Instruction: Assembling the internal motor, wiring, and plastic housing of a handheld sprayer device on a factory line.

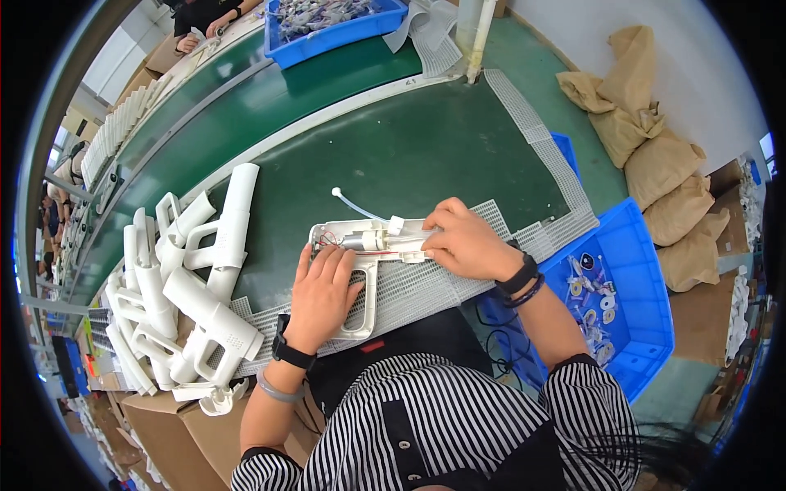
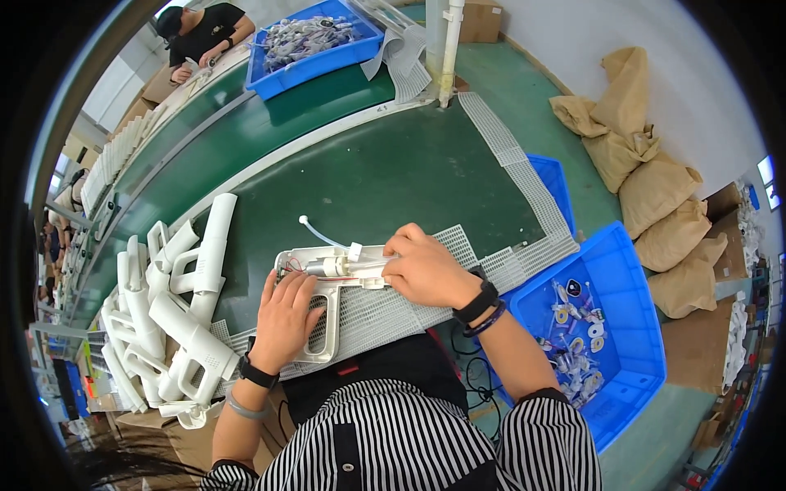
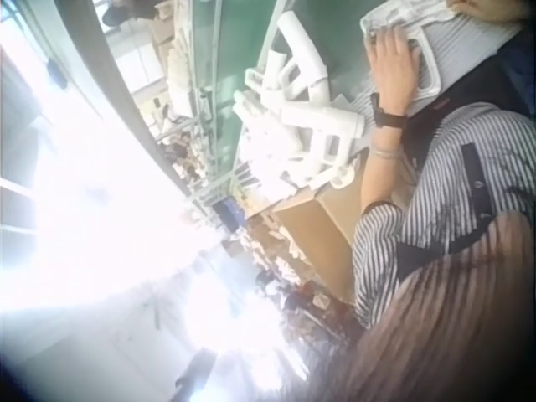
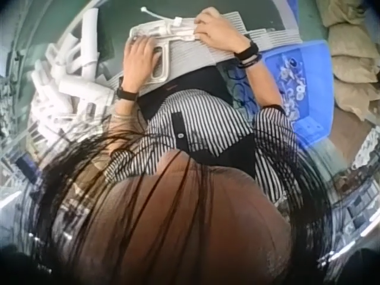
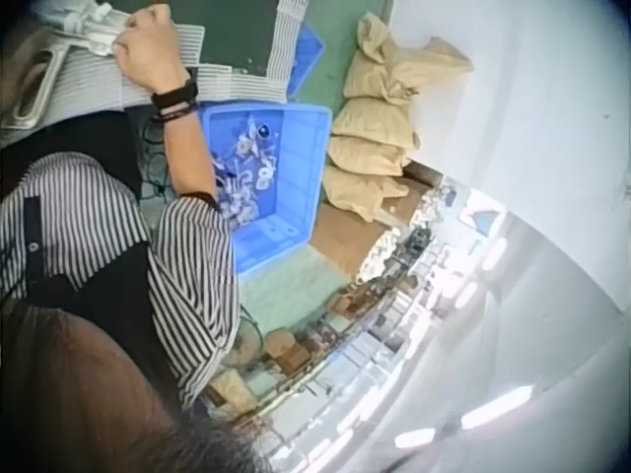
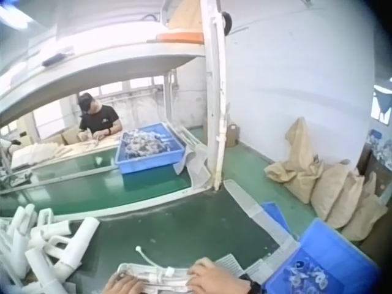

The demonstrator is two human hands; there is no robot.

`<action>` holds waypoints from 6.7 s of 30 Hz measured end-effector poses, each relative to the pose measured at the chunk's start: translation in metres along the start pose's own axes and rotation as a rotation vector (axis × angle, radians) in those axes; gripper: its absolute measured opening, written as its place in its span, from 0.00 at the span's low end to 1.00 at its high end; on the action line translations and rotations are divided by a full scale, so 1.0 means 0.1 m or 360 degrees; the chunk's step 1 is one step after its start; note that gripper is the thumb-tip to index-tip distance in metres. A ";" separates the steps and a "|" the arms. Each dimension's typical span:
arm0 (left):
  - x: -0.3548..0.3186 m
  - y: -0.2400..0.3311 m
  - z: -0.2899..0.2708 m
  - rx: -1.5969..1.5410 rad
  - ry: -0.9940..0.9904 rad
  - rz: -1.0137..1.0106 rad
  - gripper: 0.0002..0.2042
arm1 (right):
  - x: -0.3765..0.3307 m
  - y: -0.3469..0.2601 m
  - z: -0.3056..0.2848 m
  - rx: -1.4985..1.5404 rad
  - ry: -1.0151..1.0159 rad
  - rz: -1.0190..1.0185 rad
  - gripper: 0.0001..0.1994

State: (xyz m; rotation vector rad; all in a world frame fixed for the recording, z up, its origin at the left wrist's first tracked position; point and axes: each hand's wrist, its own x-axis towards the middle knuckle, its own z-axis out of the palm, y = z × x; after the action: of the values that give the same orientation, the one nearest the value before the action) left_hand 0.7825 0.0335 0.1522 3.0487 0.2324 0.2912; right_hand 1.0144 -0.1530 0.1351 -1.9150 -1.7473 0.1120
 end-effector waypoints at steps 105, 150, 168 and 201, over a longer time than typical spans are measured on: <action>0.30 0.77 -0.30 -0.0482 -0.0088 -0.0200 0.27 | -0.20 -0.15 -0.07 0.0170 0.0209 0.0041 0.17; -1.48 0.25 -0.24 -0.0578 0.0859 -0.0970 0.13 | 1.53 0.35 0.19 0.0816 -0.1542 0.0464 0.13; -1.52 -0.38 0.17 -0.0577 0.0814 -0.0664 0.14 | 3.82 0.26 -0.11 0.1404 -0.0714 0.0812 0.10; -1.37 -0.72 1.78 0.0191 0.0785 -0.0532 0.19 | 7.01 0.05 1.59 0.0968 -0.1129 0.0400 0.23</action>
State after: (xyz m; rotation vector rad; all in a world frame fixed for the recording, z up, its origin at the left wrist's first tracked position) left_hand 0.6737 0.0732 -0.0532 2.9209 0.7986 1.0270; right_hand 1.0632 0.5613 0.2020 -1.6983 -1.5703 1.3859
